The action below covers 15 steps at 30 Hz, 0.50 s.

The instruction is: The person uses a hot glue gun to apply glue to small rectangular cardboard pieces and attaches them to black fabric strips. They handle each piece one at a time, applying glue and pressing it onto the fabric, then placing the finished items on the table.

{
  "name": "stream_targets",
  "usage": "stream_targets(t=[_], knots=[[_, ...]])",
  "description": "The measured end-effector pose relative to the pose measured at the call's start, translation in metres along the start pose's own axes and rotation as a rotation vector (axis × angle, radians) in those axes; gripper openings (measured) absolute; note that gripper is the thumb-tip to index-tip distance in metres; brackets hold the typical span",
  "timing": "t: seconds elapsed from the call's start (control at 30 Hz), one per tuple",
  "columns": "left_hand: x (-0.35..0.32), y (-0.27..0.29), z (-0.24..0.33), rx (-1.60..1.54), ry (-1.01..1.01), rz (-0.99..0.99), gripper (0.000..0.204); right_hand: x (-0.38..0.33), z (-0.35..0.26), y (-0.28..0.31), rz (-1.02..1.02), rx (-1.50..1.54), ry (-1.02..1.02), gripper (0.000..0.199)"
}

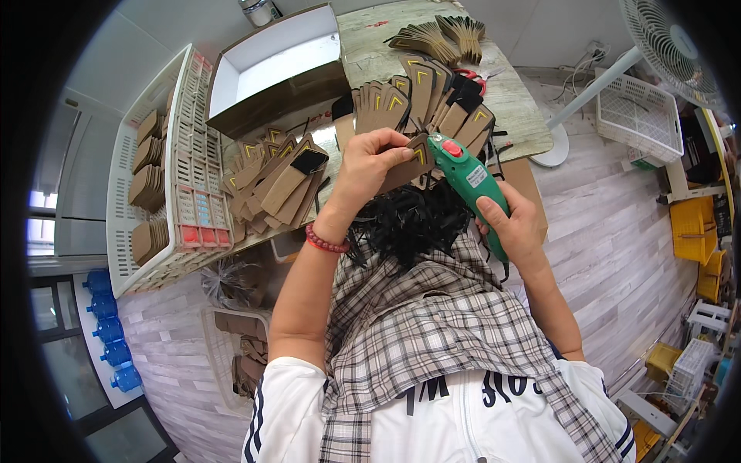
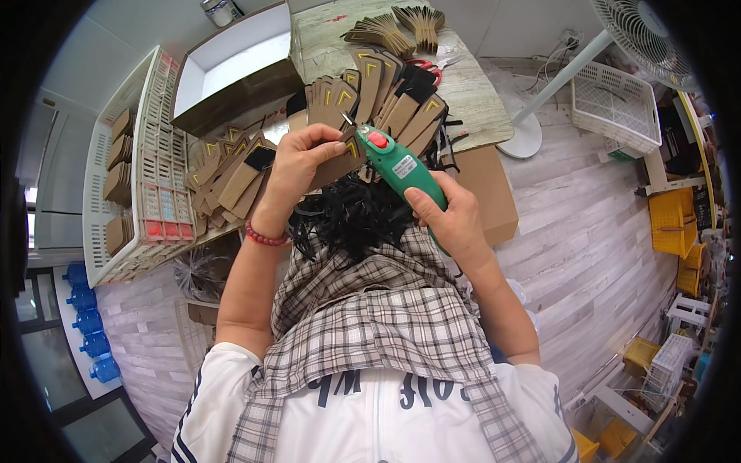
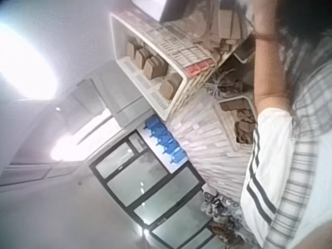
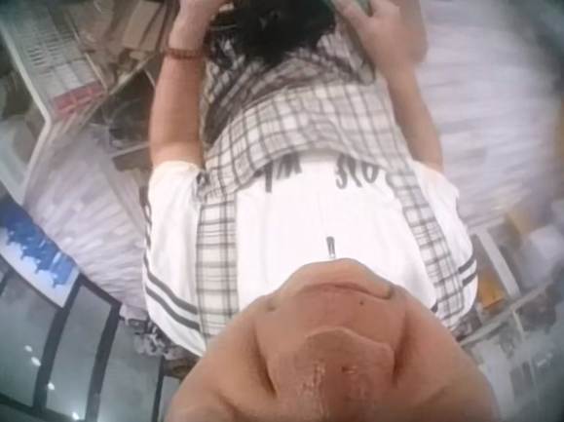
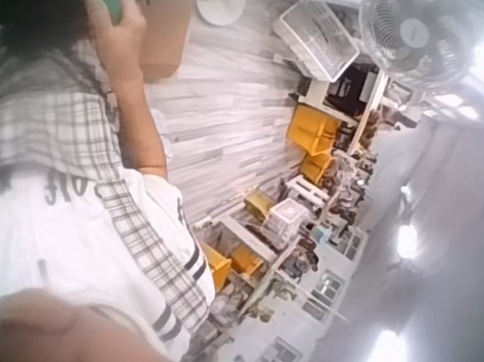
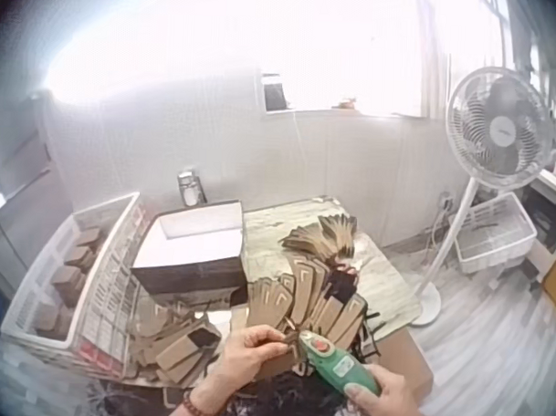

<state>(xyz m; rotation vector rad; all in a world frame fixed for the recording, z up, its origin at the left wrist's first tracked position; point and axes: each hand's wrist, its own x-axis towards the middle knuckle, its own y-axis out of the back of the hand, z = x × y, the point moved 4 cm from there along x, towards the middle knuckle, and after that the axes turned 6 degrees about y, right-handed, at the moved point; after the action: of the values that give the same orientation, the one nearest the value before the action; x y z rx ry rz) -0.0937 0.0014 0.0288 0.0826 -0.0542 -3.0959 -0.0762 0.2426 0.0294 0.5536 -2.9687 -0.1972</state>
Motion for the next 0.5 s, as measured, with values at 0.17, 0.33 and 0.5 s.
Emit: stream_targets(t=[0.17,0.33,0.5], knots=[[0.010,0.029,0.007,0.101,-0.028,0.201,0.009,-0.001,0.001,0.003,0.098,0.069,-0.031,0.031],[-0.003,0.053,-0.027,-0.810,0.043,0.531,0.010,-0.010,0.004,0.002,0.080,0.005,-0.031,0.030],[-0.028,0.009,-0.071,-1.157,0.430,0.295,0.009,-0.017,0.010,-0.005,0.044,0.005,-0.056,0.033]])
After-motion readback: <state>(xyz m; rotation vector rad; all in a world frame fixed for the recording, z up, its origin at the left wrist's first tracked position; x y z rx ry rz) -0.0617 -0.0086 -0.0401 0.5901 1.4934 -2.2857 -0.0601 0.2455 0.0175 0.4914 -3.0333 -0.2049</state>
